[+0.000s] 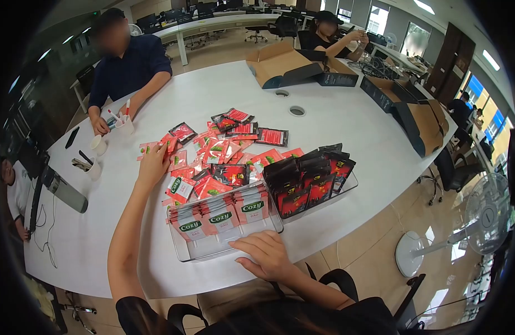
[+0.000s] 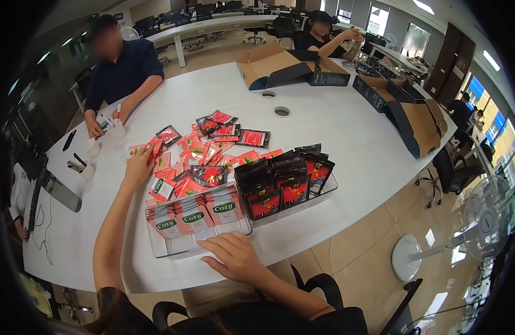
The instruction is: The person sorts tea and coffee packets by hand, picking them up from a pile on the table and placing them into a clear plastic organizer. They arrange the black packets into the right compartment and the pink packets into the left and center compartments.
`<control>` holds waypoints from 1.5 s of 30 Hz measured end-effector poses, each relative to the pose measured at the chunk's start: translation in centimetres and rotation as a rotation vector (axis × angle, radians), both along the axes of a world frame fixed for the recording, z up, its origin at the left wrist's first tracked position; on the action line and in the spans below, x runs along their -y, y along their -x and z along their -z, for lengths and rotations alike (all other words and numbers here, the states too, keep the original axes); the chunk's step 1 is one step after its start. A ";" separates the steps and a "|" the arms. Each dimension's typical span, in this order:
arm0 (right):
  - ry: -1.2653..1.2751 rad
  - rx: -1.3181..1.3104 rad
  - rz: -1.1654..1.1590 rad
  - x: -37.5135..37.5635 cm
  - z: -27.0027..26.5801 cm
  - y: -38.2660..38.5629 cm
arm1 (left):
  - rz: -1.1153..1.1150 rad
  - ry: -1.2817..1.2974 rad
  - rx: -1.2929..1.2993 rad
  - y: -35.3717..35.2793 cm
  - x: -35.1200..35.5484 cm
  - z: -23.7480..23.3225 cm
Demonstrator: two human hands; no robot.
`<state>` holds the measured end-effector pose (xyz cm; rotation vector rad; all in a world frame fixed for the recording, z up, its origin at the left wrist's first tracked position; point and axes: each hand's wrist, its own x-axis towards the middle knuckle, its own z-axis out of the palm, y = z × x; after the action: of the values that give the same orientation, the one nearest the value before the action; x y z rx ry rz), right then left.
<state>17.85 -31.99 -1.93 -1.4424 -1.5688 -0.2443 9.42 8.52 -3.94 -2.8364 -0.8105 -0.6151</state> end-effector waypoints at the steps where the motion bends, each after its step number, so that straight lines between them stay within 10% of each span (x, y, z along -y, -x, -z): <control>1: -0.004 0.004 0.003 0.0 0.0 0.0 | -0.002 -0.020 -0.018 0.0 0.0 0.0; 11: -0.045 -0.011 0.012 0.0 0.2 0.2 | 0.060 0.103 0.198 1.3 0.7 -0.7; 26: -0.705 -0.073 0.076 5.1 -8.3 -3.8 | 0.050 0.717 1.172 13.3 22.8 -5.6; 32: -1.078 -0.134 -0.498 8.8 -16.8 -0.7 | 0.138 0.801 1.217 14.6 26.3 -3.2; 45: -1.256 0.168 -0.382 13.4 -17.8 0.9 | 0.096 0.761 1.283 11.9 27.9 -0.4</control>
<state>16.97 -45.38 15.88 -0.1469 -1.3210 -0.9280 -2.47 -19.40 -3.56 -2.7358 -1.1947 -2.7524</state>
